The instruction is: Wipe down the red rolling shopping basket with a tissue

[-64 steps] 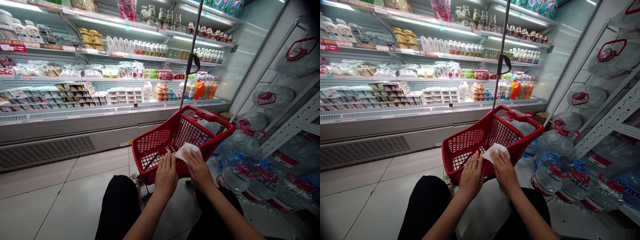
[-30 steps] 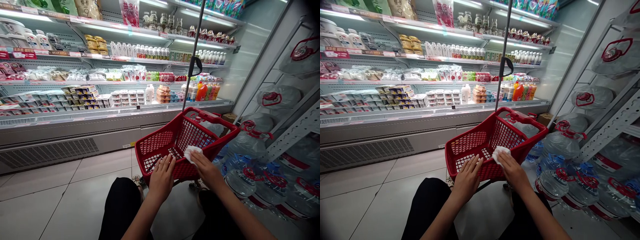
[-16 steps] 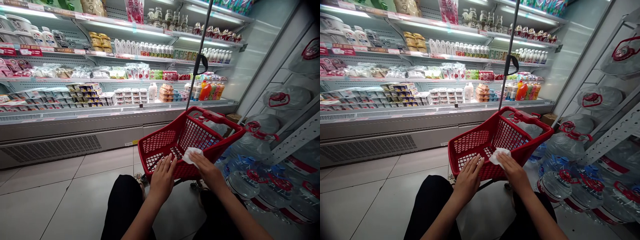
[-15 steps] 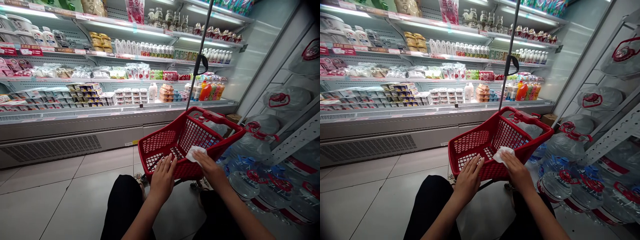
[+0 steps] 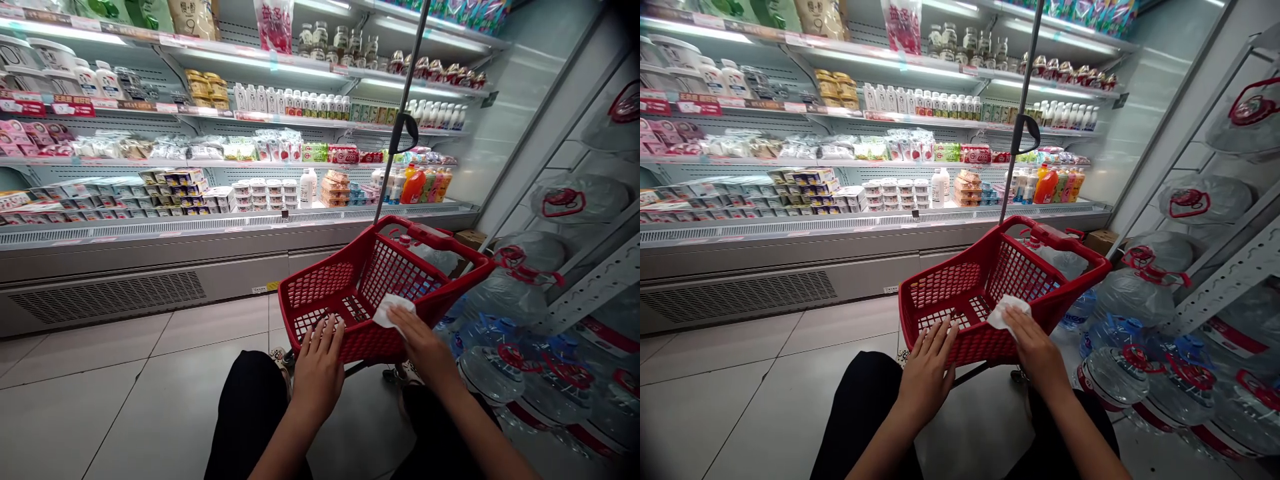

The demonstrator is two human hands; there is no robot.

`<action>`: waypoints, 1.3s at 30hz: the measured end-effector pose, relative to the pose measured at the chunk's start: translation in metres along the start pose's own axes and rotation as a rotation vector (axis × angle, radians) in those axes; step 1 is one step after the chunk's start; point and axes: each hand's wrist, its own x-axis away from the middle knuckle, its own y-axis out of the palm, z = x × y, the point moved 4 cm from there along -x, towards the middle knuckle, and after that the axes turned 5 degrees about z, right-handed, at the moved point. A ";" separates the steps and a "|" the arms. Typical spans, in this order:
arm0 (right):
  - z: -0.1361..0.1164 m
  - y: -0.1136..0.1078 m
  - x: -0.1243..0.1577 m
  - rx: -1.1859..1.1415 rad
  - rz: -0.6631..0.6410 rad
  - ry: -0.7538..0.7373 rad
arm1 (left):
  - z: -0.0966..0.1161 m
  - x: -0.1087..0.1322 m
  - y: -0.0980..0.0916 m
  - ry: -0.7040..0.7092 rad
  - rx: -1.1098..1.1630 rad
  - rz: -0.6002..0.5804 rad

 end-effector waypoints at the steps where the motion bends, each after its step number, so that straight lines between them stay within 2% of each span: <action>1: 0.004 -0.001 0.000 0.011 0.007 0.023 | 0.000 0.003 -0.001 -0.025 -0.013 0.003; 3: -0.003 0.003 -0.002 0.015 0.010 0.032 | 0.003 0.007 0.000 -0.059 -0.031 0.001; 7: -0.059 0.028 -0.004 -0.054 -0.021 -0.060 | 0.007 0.007 0.002 -0.071 -0.045 0.008; 9: -0.079 0.035 -0.005 -0.089 -0.033 -0.107 | 0.004 0.009 0.000 -0.046 -0.036 0.011; 11: -0.079 0.034 -0.004 -0.105 -0.034 -0.121 | -0.003 0.013 -0.005 -0.042 -0.032 0.017; 16: -0.040 0.019 -0.003 -0.063 -0.013 0.001 | -0.010 0.023 -0.013 -0.096 -0.056 0.026; 18: -0.045 0.021 -0.005 -0.052 -0.008 0.015 | -0.008 0.023 -0.011 -0.102 -0.057 0.019; 23: -0.111 0.039 -0.015 -0.130 -0.019 -0.109 | -0.012 0.023 -0.007 -0.090 -0.030 0.028; 25: -0.123 0.041 -0.017 -0.162 -0.031 -0.156 | -0.019 0.024 -0.007 -0.079 -0.016 0.042; 27: -0.115 0.037 -0.015 -0.164 -0.037 -0.158 | -0.024 0.026 -0.008 -0.075 -0.009 0.049; 31: -0.068 0.023 -0.007 -0.091 -0.006 -0.023 | -0.024 0.027 -0.007 -0.095 -0.004 0.041; 33: -0.061 0.021 -0.005 -0.066 0.003 0.018 | -0.021 0.027 -0.006 -0.128 0.003 0.044; 35: -0.075 0.027 -0.007 -0.073 -0.001 0.003 | -0.019 0.026 -0.005 -0.157 0.023 0.050; 39: -0.139 0.046 -0.017 -0.161 -0.011 -0.129 | -0.022 0.025 -0.006 -0.166 0.119 0.067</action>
